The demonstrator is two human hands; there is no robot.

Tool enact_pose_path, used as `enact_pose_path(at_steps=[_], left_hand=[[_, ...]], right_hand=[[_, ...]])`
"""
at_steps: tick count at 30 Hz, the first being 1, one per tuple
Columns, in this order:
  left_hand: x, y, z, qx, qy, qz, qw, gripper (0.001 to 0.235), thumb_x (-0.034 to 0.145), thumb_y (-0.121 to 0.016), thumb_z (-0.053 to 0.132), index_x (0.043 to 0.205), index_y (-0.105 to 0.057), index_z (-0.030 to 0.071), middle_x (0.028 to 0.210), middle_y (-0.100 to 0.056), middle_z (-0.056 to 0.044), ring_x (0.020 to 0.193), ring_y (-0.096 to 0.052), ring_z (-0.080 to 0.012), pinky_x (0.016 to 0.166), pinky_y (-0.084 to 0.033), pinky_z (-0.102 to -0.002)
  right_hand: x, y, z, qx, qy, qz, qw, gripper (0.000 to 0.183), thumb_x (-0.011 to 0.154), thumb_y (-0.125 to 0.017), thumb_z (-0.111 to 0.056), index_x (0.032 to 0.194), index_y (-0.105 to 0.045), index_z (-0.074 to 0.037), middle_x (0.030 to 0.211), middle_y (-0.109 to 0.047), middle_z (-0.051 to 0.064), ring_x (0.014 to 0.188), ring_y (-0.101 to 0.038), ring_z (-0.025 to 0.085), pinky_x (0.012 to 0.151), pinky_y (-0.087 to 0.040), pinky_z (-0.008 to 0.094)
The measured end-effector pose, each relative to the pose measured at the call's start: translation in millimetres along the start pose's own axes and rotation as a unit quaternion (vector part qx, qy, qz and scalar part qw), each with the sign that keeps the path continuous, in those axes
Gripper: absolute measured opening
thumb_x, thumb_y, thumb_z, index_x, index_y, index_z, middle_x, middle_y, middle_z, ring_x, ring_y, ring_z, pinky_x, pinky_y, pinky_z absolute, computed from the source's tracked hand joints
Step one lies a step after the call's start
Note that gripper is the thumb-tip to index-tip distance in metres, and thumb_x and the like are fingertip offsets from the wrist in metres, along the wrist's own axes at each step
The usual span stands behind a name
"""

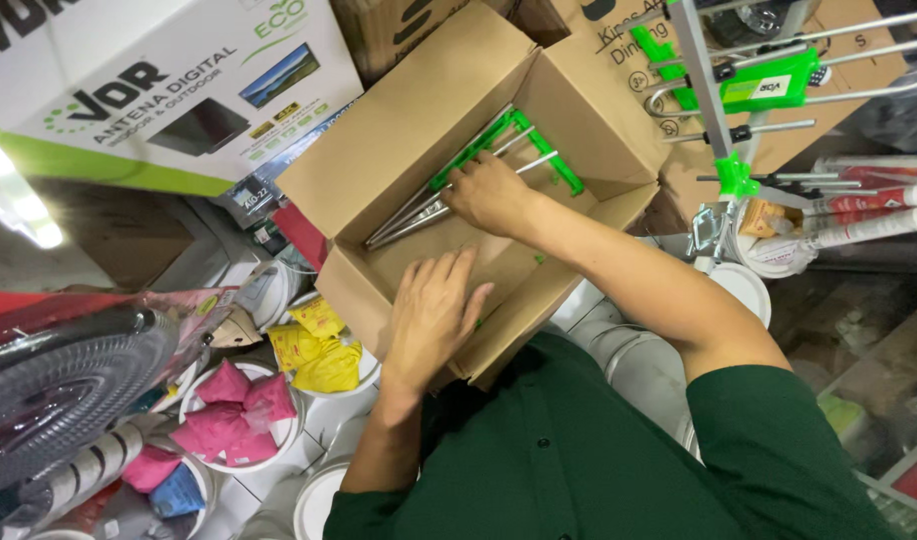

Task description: The person assembles a television antenna by inserting metal rods into a green plastic frame and securing the components together by hand.

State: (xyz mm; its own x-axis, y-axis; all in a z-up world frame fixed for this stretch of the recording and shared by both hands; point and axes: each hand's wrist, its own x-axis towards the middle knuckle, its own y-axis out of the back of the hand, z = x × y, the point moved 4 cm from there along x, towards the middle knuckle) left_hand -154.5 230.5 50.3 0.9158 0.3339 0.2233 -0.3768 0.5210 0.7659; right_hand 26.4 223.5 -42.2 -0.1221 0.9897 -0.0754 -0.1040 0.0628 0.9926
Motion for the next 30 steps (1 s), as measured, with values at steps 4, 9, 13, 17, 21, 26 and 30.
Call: enact_pose_path(at_steps=[4, 9, 13, 17, 21, 26, 30], left_hand=[[2.5, 5.5, 4.3, 0.001, -0.018, 0.02, 1.0, 0.045, 0.093, -0.071, 0.025, 0.129, -0.06, 0.0, 0.106, -0.064, -0.016, 0.1, -0.061, -0.0346, 0.097, -0.047, -0.048], [4.9, 15.0, 27.3, -0.031, 0.0, 0.014, 0.999, 0.042, 0.091, -0.074, 0.017, 0.128, -0.063, 0.001, 0.099, -0.065, -0.017, 0.094, -0.062, -0.0372, 0.089, -0.048, -0.046], [4.8, 17.0, 63.2, -0.104, -0.047, 0.051, 0.992, 0.037, 0.089, -0.075, 0.01, 0.124, -0.062, 0.002, 0.105, -0.068, -0.015, 0.097, -0.064, -0.0354, 0.089, -0.049, -0.044], [5.9, -1.4, 99.9, -0.171, -0.059, 0.037, 0.983, 0.036, 0.09, -0.076, 0.008, 0.124, -0.063, 0.004, 0.108, -0.068, -0.014, 0.1, -0.065, -0.0349, 0.089, -0.052, -0.043], [13.6, -33.3, 139.7, -0.233, -0.058, 0.053, 0.969, 0.047, 0.091, -0.074, 0.008, 0.135, -0.057, 0.0, 0.129, -0.063, -0.021, 0.12, -0.062, -0.0389, 0.104, -0.05, -0.041], [47.0, -102.0, 164.8, -0.327, -0.019, 0.079, 0.942, 0.047, 0.1, -0.064, 0.012, 0.143, -0.051, -0.001, 0.144, -0.055, -0.02, 0.137, -0.054, -0.0328, 0.118, -0.042, -0.039], [90.4, -164.4, 148.7, -0.455, 0.027, 0.101, 0.884, 0.042, 0.108, -0.055, 0.015, 0.146, -0.049, -0.002, 0.147, -0.054, -0.017, 0.143, -0.05, -0.0266, 0.122, -0.038, -0.038]], right_hand=[[-18.3, 57.7, -8.3, 0.009, -0.045, 0.041, 0.998, 0.015, 0.084, -0.062, -0.019, 0.087, -0.074, -0.01, 0.094, -0.067, 0.013, 0.088, -0.07, 0.029, 0.076, -0.054, 0.042], [-66.9, 141.7, -12.0, 0.052, -0.133, 0.055, 0.988, 0.019, 0.081, -0.062, -0.015, 0.096, -0.07, -0.007, 0.098, -0.064, 0.013, 0.081, -0.068, 0.028, 0.063, -0.053, 0.041], [-124.4, 194.6, -14.9, 0.146, -0.196, 0.153, 0.957, 0.028, 0.088, -0.062, -0.006, 0.115, -0.067, -0.005, 0.094, -0.063, 0.012, 0.085, -0.067, 0.031, 0.069, -0.053, 0.041], [-182.7, 212.0, -13.3, 0.247, -0.269, 0.287, 0.885, 0.031, 0.099, -0.062, -0.001, 0.13, -0.064, -0.004, 0.101, -0.063, 0.015, 0.087, -0.066, 0.034, 0.073, -0.053, 0.041], [-244.8, 209.7, -4.7, 0.313, -0.277, 0.385, 0.823, 0.027, 0.106, -0.06, 0.001, 0.133, -0.062, -0.005, 0.1, -0.063, 0.012, 0.082, -0.063, 0.025, 0.072, -0.051, 0.035], [-330.9, 181.8, 21.1, 0.336, -0.335, 0.445, 0.76, 0.02, 0.11, -0.058, -0.003, 0.129, -0.062, -0.003, 0.095, -0.061, 0.009, 0.076, -0.054, 0.016, 0.07, -0.045, 0.026], [-388.0, 132.6, 58.7, 0.506, -0.352, 0.486, 0.62, 0.024, 0.109, -0.052, -0.005, 0.132, -0.061, -0.001, 0.097, -0.06, 0.002, 0.072, -0.049, 0.007, 0.063, -0.041, 0.021]])
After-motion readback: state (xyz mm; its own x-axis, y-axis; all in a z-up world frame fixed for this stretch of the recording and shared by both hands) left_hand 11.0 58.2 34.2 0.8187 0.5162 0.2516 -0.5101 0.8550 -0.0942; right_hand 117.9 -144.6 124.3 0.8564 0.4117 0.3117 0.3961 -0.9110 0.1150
